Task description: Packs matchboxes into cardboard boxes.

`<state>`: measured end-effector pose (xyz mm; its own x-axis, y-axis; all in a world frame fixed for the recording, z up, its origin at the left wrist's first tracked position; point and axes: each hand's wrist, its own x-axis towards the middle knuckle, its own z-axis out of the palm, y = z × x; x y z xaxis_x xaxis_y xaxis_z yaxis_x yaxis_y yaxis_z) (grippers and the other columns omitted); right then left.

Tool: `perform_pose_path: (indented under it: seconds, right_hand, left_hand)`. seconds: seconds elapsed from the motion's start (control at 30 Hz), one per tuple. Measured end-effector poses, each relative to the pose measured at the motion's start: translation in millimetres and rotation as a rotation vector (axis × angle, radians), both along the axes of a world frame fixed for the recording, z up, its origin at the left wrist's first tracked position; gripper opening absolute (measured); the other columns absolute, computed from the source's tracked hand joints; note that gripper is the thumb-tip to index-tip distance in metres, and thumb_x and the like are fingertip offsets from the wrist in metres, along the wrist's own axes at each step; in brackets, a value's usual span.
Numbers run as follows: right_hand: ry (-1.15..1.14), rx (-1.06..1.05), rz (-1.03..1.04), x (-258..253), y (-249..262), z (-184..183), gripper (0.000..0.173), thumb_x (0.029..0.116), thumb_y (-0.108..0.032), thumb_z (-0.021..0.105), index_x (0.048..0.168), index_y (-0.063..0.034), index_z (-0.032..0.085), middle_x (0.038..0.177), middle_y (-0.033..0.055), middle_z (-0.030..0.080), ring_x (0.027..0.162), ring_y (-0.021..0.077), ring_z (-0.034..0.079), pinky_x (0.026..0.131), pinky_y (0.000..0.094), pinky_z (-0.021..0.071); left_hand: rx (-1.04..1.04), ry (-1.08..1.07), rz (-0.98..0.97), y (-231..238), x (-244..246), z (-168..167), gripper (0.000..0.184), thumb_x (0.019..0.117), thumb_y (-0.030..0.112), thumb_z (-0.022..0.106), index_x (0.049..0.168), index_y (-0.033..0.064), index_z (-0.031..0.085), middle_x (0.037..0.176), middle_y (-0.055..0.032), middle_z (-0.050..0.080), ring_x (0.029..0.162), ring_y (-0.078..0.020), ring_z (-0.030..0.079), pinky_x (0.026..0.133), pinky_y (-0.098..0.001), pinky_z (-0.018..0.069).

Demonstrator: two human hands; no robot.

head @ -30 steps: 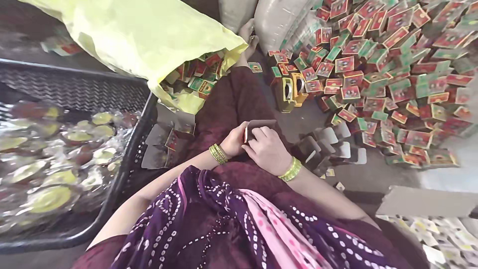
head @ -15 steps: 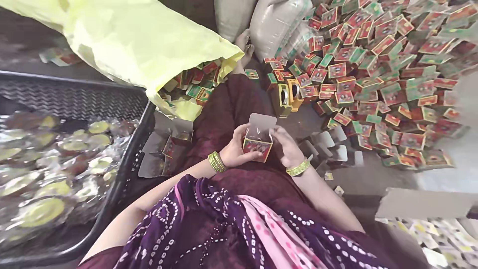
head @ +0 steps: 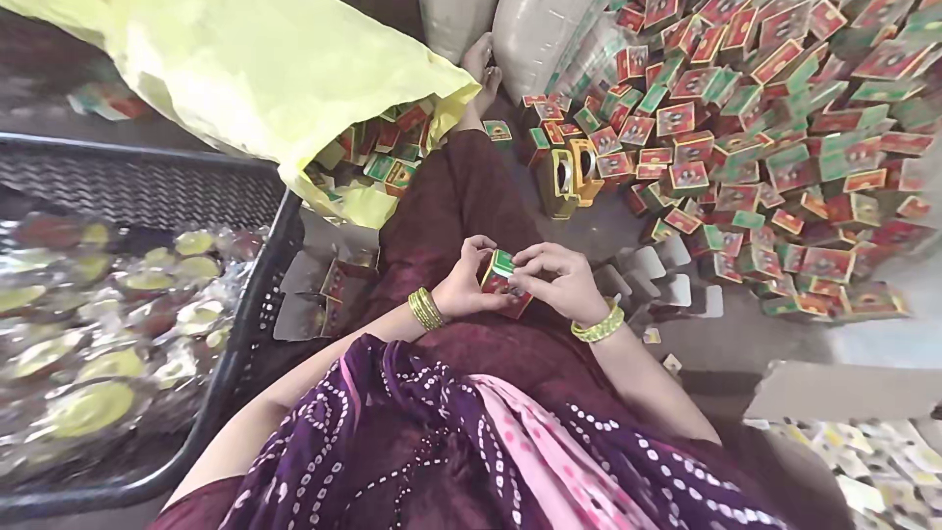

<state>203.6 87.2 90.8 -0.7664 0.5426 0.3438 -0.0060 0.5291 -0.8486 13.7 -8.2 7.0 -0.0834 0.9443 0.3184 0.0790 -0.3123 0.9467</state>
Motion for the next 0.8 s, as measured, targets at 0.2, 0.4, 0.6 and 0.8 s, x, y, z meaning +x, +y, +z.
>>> perform_pose_path:
  seconds: [0.2, 0.4, 0.6, 0.8]
  right_hand:
    - [-0.009, 0.237, 0.016, -1.8, 3.3, 5.1, 0.014, 0.0922, -0.013, 0.077, 0.104, -0.0056, 0.080, 0.101, 0.0045, 0.077, 0.095, 0.0101, 0.073, 0.087, 0.0290, 0.0627]
    - [-0.108, 0.300, 0.096, 1.8, 7.5, 9.1, 0.015, 0.0974, -0.015, 0.069, 0.105, -0.0097, 0.081, 0.103, 0.0033, 0.076, 0.100, 0.0106, 0.070, 0.090, 0.0301, 0.0599]
    - [-0.190, 0.539, 0.028, 6.1, -6.5, -2.3, 0.029, 0.1027, -0.015, 0.055, 0.123, -0.0126, 0.075, 0.116, 0.0085, 0.071, 0.114, 0.0194, 0.065, 0.100, 0.0363, 0.0544]
    - [-0.037, 0.221, 0.049, 11.8, 2.9, -18.5, 0.026, 0.1013, -0.008, 0.061, 0.124, 0.0010, 0.072, 0.124, 0.0113, 0.073, 0.120, 0.0208, 0.069, 0.110, 0.0412, 0.0538]
  left_hand:
    - [0.005, 0.007, -0.015, -0.9, -0.4, 0.7, 0.099, 0.0673, 0.023, 0.095, 0.140, 0.0018, 0.032, 0.118, -0.0084, 0.069, 0.109, -0.0143, 0.069, 0.097, -0.0376, 0.0584]
    - [-0.014, 0.015, -0.048, -0.5, 0.1, -0.2, 0.102, 0.0672, 0.021, 0.096, 0.144, 0.0025, 0.031, 0.118, -0.0083, 0.069, 0.109, -0.0146, 0.069, 0.097, -0.0373, 0.0591]
    - [-0.055, -0.069, 0.016, 0.1, 0.5, -0.1, 0.092, 0.0712, 0.021, 0.094, 0.141, 0.0019, 0.037, 0.119, -0.0107, 0.068, 0.106, -0.0171, 0.070, 0.094, -0.0393, 0.0603]
    - [-0.087, -0.113, -0.004, 1.7, -0.2, 1.9, 0.056, 0.0883, 0.022, 0.081, 0.132, 0.0040, 0.050, 0.115, -0.0078, 0.071, 0.101, -0.0162, 0.071, 0.091, -0.0376, 0.0614]
